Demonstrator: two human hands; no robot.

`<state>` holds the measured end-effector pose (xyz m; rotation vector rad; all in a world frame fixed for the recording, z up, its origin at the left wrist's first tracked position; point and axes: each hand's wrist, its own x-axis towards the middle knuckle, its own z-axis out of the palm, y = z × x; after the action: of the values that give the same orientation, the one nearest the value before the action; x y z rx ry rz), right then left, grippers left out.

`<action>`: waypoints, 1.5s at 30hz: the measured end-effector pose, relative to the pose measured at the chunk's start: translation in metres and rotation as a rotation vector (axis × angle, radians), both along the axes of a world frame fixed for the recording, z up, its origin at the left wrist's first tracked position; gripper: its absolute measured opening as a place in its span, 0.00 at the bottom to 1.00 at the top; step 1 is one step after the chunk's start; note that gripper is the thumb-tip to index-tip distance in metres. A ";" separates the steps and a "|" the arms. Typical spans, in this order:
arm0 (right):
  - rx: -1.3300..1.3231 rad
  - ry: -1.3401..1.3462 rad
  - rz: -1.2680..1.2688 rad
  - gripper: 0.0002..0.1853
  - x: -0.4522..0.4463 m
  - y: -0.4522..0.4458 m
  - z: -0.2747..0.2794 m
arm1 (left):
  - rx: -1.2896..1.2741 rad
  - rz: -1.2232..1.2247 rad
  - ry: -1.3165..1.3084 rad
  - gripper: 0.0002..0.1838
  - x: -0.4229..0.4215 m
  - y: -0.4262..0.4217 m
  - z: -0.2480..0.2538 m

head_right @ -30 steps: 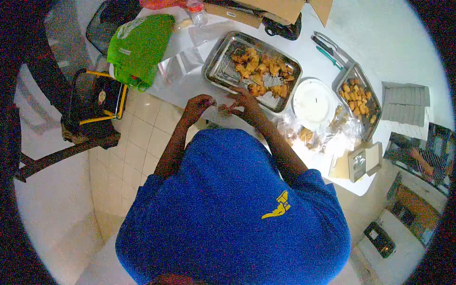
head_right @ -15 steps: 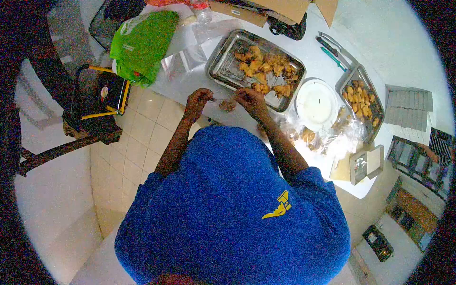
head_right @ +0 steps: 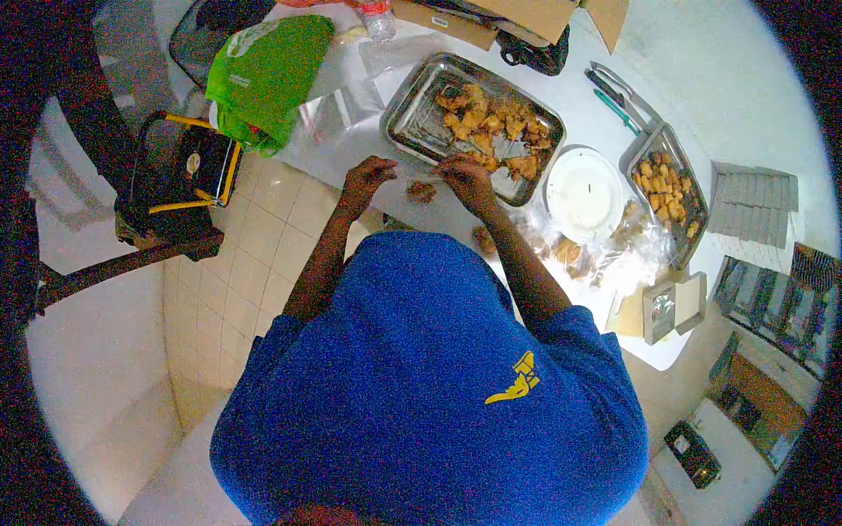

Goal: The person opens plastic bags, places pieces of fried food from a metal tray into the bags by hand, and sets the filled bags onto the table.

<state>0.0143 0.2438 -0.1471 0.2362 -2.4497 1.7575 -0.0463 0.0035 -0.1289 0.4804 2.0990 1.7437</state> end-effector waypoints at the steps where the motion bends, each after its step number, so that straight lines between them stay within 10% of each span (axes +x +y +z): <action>1: -0.016 0.006 0.022 0.05 0.000 0.001 0.003 | -0.025 -0.026 0.066 0.08 -0.003 -0.002 -0.002; 38: 0.339 -0.159 -0.016 0.08 -0.017 -0.025 0.034 | 0.137 -0.012 -0.091 0.16 -0.016 0.000 -0.020; 45: 0.035 -0.130 -0.167 0.09 0.028 -0.043 0.021 | 0.057 -0.065 -0.209 0.07 -0.020 -0.001 -0.007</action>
<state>0.0418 0.2005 -0.1263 -0.0810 -2.5056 1.7113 -0.0659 0.0027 -0.1359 0.3611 1.8735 1.7396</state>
